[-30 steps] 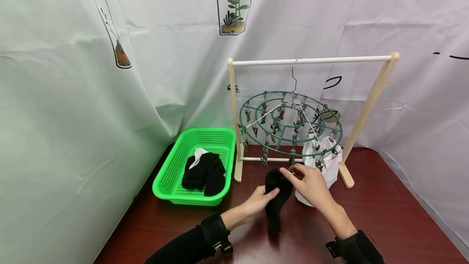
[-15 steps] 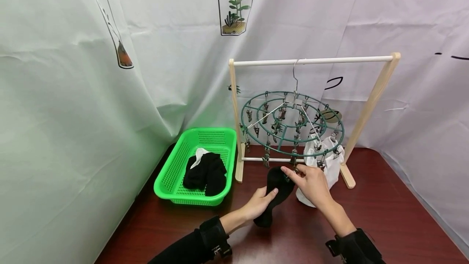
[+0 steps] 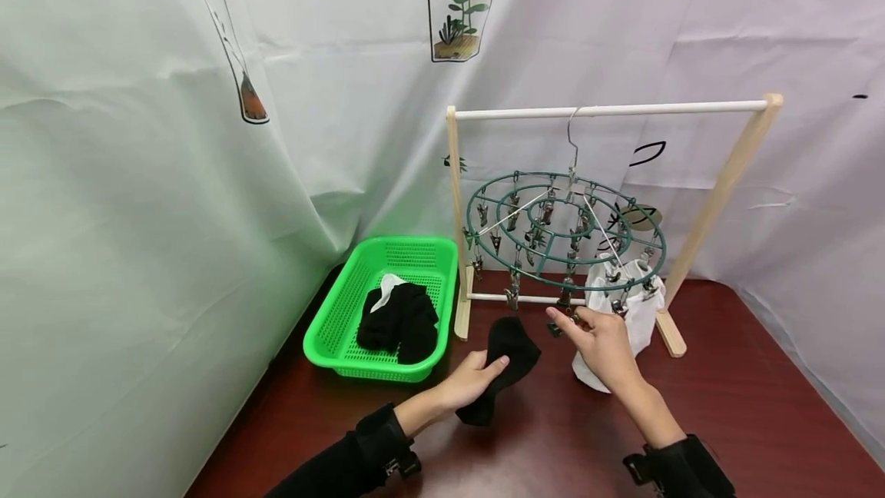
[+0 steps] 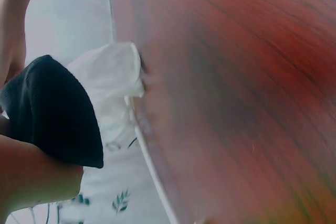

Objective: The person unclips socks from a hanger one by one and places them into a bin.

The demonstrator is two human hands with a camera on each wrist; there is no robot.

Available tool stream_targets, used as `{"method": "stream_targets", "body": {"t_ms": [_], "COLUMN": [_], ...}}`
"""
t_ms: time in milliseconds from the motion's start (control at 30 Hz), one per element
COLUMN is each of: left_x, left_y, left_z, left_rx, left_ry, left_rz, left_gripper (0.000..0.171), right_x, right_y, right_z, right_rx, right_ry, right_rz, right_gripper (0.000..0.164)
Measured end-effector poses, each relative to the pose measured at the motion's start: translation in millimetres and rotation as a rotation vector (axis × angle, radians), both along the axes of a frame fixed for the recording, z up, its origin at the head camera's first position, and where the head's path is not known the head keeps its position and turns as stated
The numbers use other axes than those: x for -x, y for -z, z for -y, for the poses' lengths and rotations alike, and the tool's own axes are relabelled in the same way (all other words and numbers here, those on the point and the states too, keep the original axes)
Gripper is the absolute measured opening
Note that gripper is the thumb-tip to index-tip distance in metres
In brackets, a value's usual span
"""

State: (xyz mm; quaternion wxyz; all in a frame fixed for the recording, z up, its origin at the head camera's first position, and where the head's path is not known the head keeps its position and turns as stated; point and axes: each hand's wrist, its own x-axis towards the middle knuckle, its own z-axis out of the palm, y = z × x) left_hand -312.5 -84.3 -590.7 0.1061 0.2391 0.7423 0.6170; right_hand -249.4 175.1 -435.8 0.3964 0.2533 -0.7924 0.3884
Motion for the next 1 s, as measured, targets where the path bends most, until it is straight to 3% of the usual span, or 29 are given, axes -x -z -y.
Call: {"method": "stream_targets", "body": {"t_ms": [67,133,233,300,333,367,433,467,533,567,633,667,767,800,867,1000], "left_x": [-6.7,-15.4,-4.1,24.5,46.5,67.2,98.5,118.7,132.8,121.2,112.2,110.6,117.2,136.4,161.8,191.2], "left_y": [-19.2,-49.8,-71.6,-71.4,-62.7,-56.0,-54.1,-48.7,-54.2,-71.6,-89.6,-93.0,-91.0,-73.6,-49.5,-23.1], "left_z": [12.5,24.2,46.9,67.5,80.1,92.7,115.0,128.4,144.7,144.5,146.0,147.1,150.3,158.1,170.7,187.6], "left_rx": [0.003,0.035,0.063,0.103,0.113,0.154,0.287,0.342,0.483,0.568,0.678,0.736,0.900,0.939,1.027,1.169], "left_ry": [-0.016,-0.068,-0.169,-0.261,-0.301,-0.360,-0.469,-0.494,-0.518,-0.520,-0.459,-0.415,-0.300,-0.258,-0.180,-0.036], "left_rz": [-0.071,-0.130,-0.215,-0.230,-0.239,-0.262,-0.255,-0.263,-0.282,-0.287,-0.243,-0.254,-0.219,-0.202,-0.204,-0.120], "left_gripper": [0.037,0.040,0.038,0.039,0.038,0.039,0.043,0.046,0.046,0.044,0.043,0.042,0.042,0.043,0.045,0.048], "right_x": [-2.4,-4.3,0.3,3.0,3.3,5.1,0.0,-1.9,-7.2,-9.0,-14.6,-15.8,-17.8,-18.2,-18.7,-17.9], "right_y": [-1.4,-2.2,3.1,6.3,6.6,8.6,3.5,1.3,-4.2,-5.9,-11.2,-12.1,-13.5,-13.8,-14.2,-14.4], "right_z": [-4.5,-8.5,-14.1,-16.2,-16.8,-17.6,-16.4,-15.8,-14.1,-13.7,-11.4,-10.7,-8.6,-7.5,-5.9,-4.0], "right_rx": [0.005,0.002,0.018,0.025,0.025,0.036,0.029,0.030,0.025,0.022,0.007,0.001,-0.014,-0.018,-0.026,-0.045], "right_ry": [0.020,0.030,0.031,0.027,0.024,0.020,0.023,0.026,0.030,0.037,0.052,0.059,0.076,0.078,0.077,0.066], "right_rz": [0.041,0.086,0.122,0.138,0.144,0.144,0.175,0.194,0.230,0.248,0.292,0.307,0.343,0.350,0.350,0.327], "right_gripper": [0.062,0.060,0.060,0.062,0.063,0.063,0.063,0.062,0.061,0.060,0.060,0.059,0.059,0.058,0.058,0.058]}}
